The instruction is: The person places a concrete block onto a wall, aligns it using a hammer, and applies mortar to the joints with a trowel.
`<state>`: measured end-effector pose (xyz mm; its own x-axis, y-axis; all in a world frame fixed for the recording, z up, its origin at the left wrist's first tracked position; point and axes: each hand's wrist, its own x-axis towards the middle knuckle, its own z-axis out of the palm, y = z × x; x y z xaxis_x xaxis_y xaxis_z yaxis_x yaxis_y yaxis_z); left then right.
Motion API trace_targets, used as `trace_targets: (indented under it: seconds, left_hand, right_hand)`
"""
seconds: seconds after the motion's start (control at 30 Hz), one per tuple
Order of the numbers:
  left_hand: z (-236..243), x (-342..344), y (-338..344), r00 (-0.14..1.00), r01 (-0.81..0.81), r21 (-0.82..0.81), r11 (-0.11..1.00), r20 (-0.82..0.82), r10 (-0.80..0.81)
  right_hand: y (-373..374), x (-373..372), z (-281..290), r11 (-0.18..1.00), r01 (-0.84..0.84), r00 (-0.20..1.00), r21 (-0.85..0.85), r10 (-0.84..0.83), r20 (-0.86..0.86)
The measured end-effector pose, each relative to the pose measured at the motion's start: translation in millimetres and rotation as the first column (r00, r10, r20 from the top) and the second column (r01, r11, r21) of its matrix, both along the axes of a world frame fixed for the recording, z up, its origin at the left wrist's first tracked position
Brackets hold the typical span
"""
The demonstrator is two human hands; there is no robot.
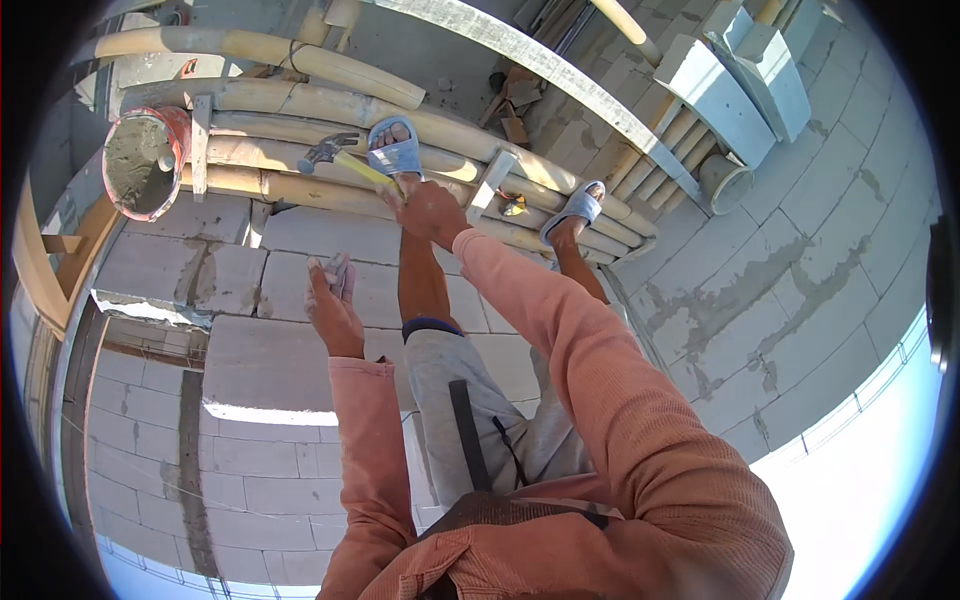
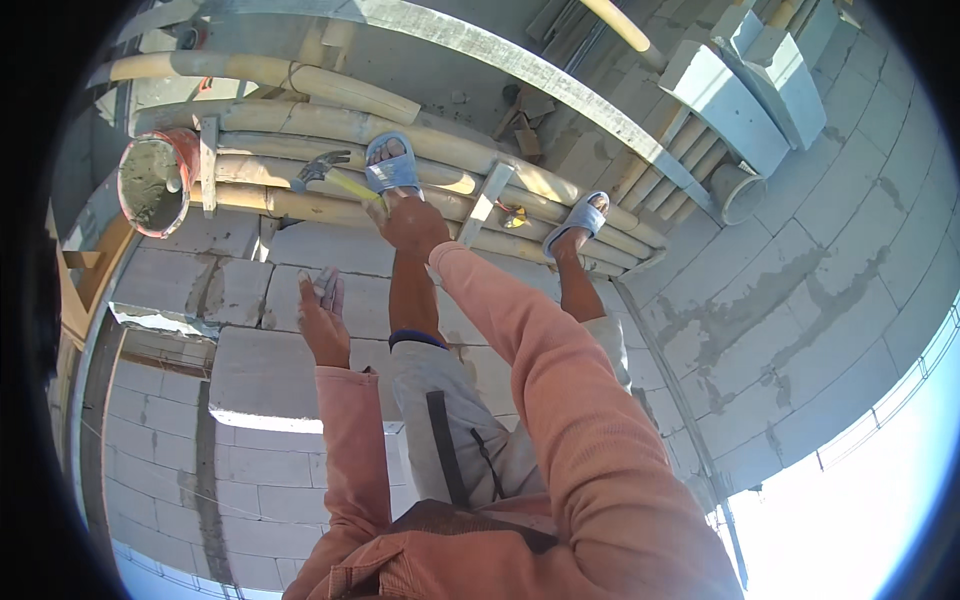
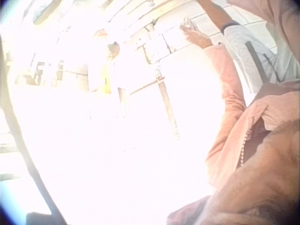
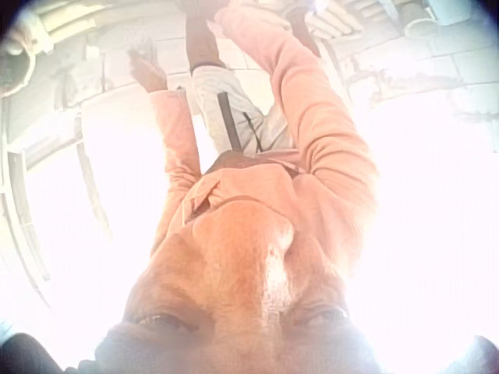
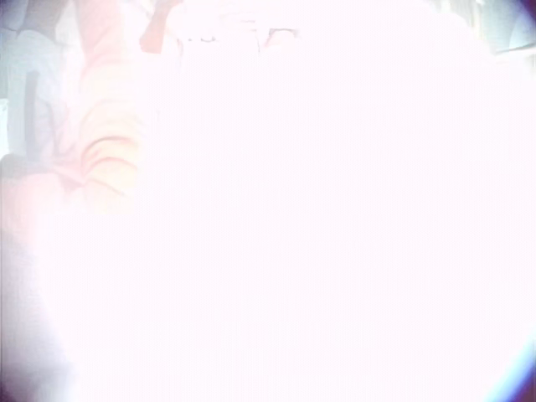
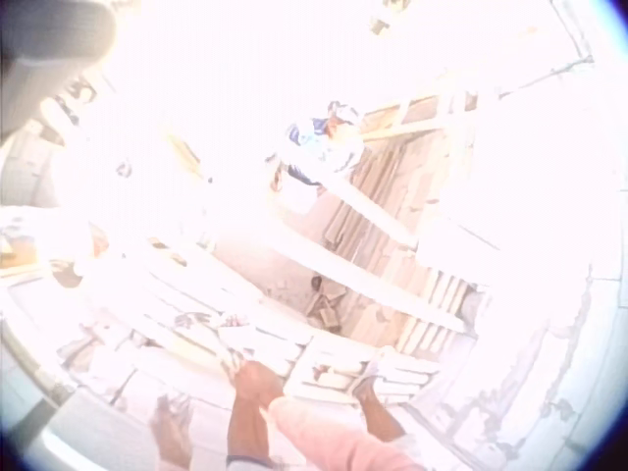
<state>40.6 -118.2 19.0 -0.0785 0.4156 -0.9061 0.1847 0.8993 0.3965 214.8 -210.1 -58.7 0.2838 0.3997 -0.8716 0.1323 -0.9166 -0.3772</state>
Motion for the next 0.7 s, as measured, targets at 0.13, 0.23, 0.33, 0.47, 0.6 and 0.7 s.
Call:
trace_targets:
  seconds: [0.13, 0.23, 0.33, 0.47, 0.6, 0.7]
  left_hand:
    - [62.1, 1.0, -53.1, 0.846, 0.534, -0.092, 0.841, 0.062, -0.53]
    - [105.4, -2.3, -94.1, 0.66, 0.749, -0.17, 0.641, 0.095, -0.746]
    - [136.6, -7.7, -145.1, 0.842, 0.506, -0.475, 0.72, 0.094, -0.531]
    - [191.6, -3.4, -195.2, 0.756, 0.553, -0.539, 0.635, 0.005, -0.654]
    - [263.6, 44.3, -245.9, 0.788, 0.577, -0.431, 0.693, 0.071, -0.612]
    - [282.4, 67.6, -268.4, 0.855, 0.514, -0.377, 0.77, 0.16, -0.493]
  right_hand:
    - [-145.2, 56.9, 95.1, 0.996, 0.026, 1.0, -0.082, -0.025, 0.016]
    - [-274.8, 82.9, 147.5, 0.979, 0.201, 0.94, 0.031, -0.202, 0.274]
    - [-419.1, 101.1, 181.3, 0.953, 0.288, 0.9, -0.098, -0.234, 0.367]
    - [-550.0, 99.7, 220.2, 0.808, 0.571, 0.727, -0.144, -0.416, 0.546]
    - [-651.5, 76.7, 256.2, 0.533, 0.826, 0.547, -0.185, -0.676, 0.494]
    - [-690.5, 73.0, 282.8, 0.156, 0.964, 0.211, -0.218, -0.941, 0.263]
